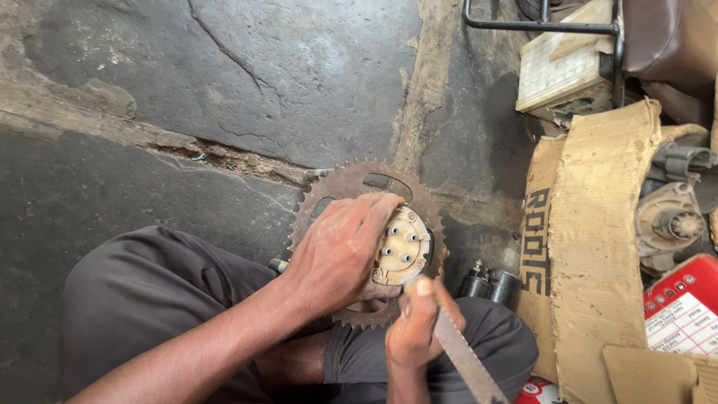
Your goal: The person sits on the floor holding a rusty motorcycle chain sprocket with a hub plate on their lap and files its edge with a flat file, repositioning the file repeatedly along the sprocket rim throughout the clip.
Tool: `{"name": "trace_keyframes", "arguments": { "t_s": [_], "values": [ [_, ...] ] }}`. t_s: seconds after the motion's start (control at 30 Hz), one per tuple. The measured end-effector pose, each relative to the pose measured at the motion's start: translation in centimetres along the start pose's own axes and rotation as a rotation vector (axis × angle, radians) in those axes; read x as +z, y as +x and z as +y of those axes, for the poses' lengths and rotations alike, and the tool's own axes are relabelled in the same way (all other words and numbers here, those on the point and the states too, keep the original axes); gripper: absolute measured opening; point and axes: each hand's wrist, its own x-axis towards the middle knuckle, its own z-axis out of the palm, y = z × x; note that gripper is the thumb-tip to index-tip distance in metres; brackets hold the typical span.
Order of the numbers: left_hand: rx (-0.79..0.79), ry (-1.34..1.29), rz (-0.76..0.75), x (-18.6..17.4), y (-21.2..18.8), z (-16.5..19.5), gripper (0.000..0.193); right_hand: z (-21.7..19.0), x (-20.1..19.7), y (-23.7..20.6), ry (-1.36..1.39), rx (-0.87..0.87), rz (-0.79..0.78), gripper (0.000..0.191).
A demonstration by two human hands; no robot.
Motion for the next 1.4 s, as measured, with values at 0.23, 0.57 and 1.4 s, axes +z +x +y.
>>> {"name": "trace_keyframes", "arguments": {
  "t_s": [0.23, 0.57, 1.4],
  "values": [
    [0.005, -0.005, 0.007, -0.2, 0.1, 0.2, 0.093, -0.4, 0.1, 0.4, 0.048, 0.046, -0.006, 0.03],
    [-0.003, 0.015, 0.013, 0.1, 0.1, 0.1, 0.087, -0.8, 0.4, 0.4, -0.073, -0.041, -0.024, 0.038],
    [0.016, -0.089, -0.179, -1.8, 1.8, -1.9, 0.096, 7.7, -8.9, -1.0, -0.152, 0.768, -0.122, 0.037]
  ]
}}
